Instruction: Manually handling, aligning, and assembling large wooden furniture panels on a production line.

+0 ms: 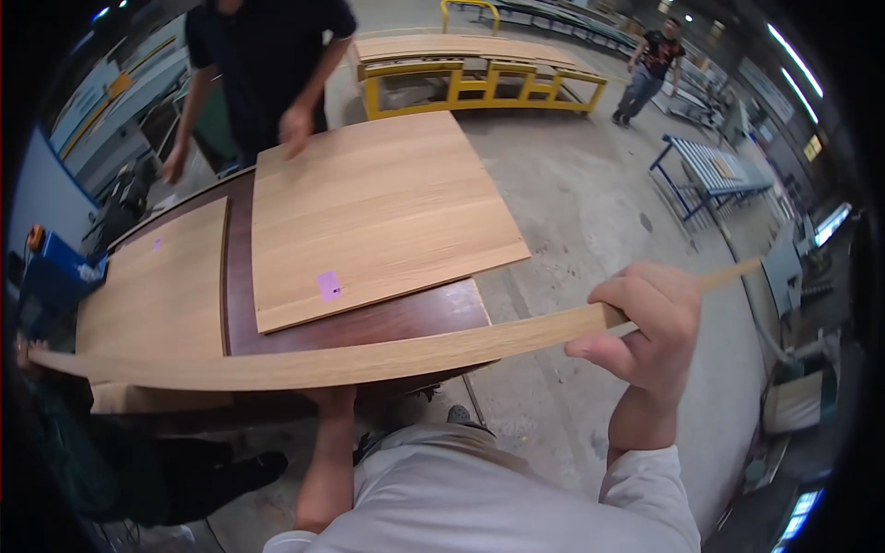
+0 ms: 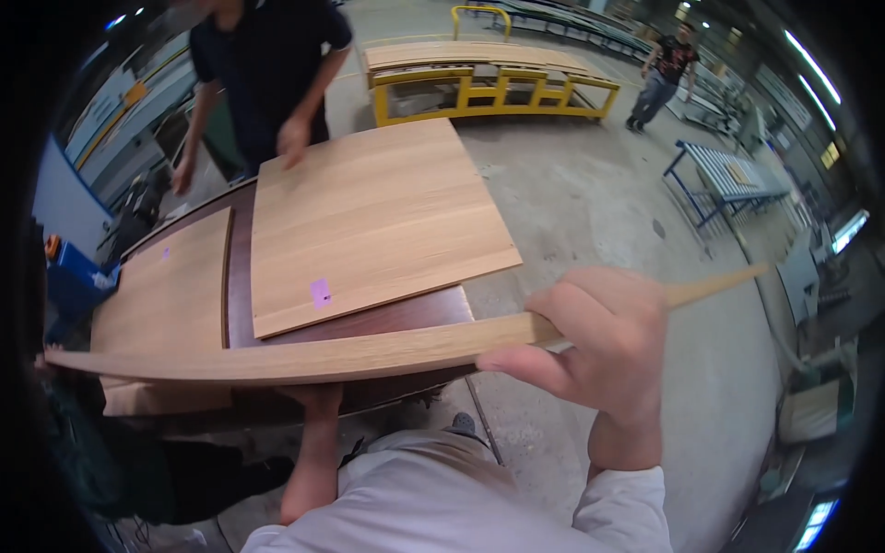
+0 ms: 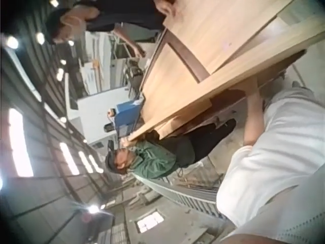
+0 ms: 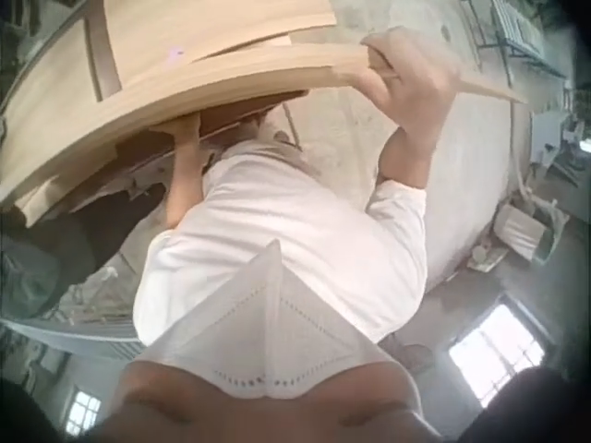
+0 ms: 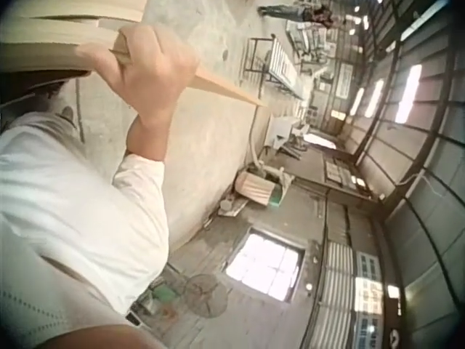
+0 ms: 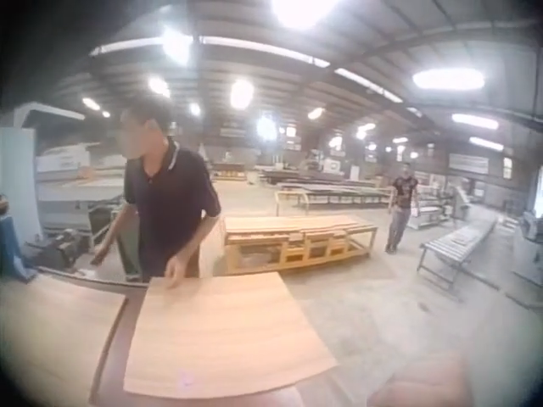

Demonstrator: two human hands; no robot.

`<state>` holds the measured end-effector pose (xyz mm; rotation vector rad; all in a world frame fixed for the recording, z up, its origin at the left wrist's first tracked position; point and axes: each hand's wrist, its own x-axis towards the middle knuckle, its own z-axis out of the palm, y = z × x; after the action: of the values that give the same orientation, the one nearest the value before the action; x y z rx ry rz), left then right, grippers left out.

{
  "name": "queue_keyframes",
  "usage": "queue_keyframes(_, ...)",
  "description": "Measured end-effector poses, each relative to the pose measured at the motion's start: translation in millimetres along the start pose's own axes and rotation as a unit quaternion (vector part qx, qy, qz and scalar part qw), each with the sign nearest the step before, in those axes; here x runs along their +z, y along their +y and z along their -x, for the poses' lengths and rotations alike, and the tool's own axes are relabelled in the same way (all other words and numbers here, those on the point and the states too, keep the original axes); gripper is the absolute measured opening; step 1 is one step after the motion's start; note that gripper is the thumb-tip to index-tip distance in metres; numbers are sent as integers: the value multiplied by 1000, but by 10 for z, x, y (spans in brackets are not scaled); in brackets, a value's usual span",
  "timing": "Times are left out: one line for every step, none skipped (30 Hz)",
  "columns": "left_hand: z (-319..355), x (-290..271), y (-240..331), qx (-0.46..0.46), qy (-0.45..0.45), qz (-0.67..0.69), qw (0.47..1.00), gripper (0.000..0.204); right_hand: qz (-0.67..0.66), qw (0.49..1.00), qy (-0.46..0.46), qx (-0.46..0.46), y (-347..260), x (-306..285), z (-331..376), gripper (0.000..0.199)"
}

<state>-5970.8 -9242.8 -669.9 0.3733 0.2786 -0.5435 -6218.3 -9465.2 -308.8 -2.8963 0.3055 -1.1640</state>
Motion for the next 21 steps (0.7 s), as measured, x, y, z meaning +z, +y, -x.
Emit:
queue_keyframes(-100,-353,81,73,-43,-71,994,108,-20,999,3,-27,-40,-33,-50,57)
queue_keyframes(-187,-541,88,140,-88,-140,976,110,-33,998,5,-50,-57,-54,-64,51)
queue_keyframes(-153,-442,42,128,-96,-143,977,110,-23,999,7,-40,-40,-68,-47,51)
queue_keyframes(-48,-226,2,90,-90,-86,988,112,-17,999,2,-44,-15,-88,-24,50)
queue_keyframes(42,-97,15,61,-80,-28,995,114,-20,998,-2,-54,-13,-85,-14,48)
queue_keyframes(57,-71,10,57,-85,-32,994,114,-17,999,2,-49,-5,-81,5,48)
queue_keyframes(88,-44,16,60,-87,-33,994,113,-24,999,-8,-46,-5,-84,23,50)
queue_keyframes(108,-13,21,64,-90,-34,993,113,-32,998,-18,-43,-5,-91,36,52)
queue_keyframes(115,22,25,61,-94,-36,993,113,-29,999,-15,-40,-3,-102,41,52)
queue_keyframes(134,81,29,65,-105,-39,992,112,-43,998,-18,-43,1,-109,44,50)
queue_keyframes(140,116,33,69,-116,-42,990,112,-57,997,-21,-47,8,-115,50,48)
queue_keyframes(131,114,33,67,-119,-43,990,112,-55,997,-18,-45,20,-113,60,48)
queue_keyframes(126,92,45,65,-117,-37,990,112,-70,996,-16,-54,27,-109,62,46)
queue_keyframes(118,59,55,63,-114,-31,991,113,-85,994,-13,-64,28,-112,63,44)
queue_keyframes(83,-28,69,64,-116,-32,991,113,-85,994,-11,-64,20,-123,63,44)
queue_keyframes(55,-79,83,63,-140,-33,988,113,-100,993,-11,-64,15,-128,60,42)
queue_keyframes(24,-129,98,63,-163,-35,984,113,-115,991,-11,-65,11,-134,56,39)
queue_keyframes(6,-186,117,64,-165,-36,984,113,-115,991,-9,-66,13,-134,51,39)
queue_keyframes(37,-152,111,58,-147,-25,987,113,-126,990,-11,-67,28,-128,54,36)
queue_keyframes(53,-124,104,53,-129,-15,990,113,-137,988,-13,-69,41,-126,55,34)
queue_keyframes(48,-115,96,52,-131,-15,990,113,-135,988,-11,-68,51,-129,55,34)
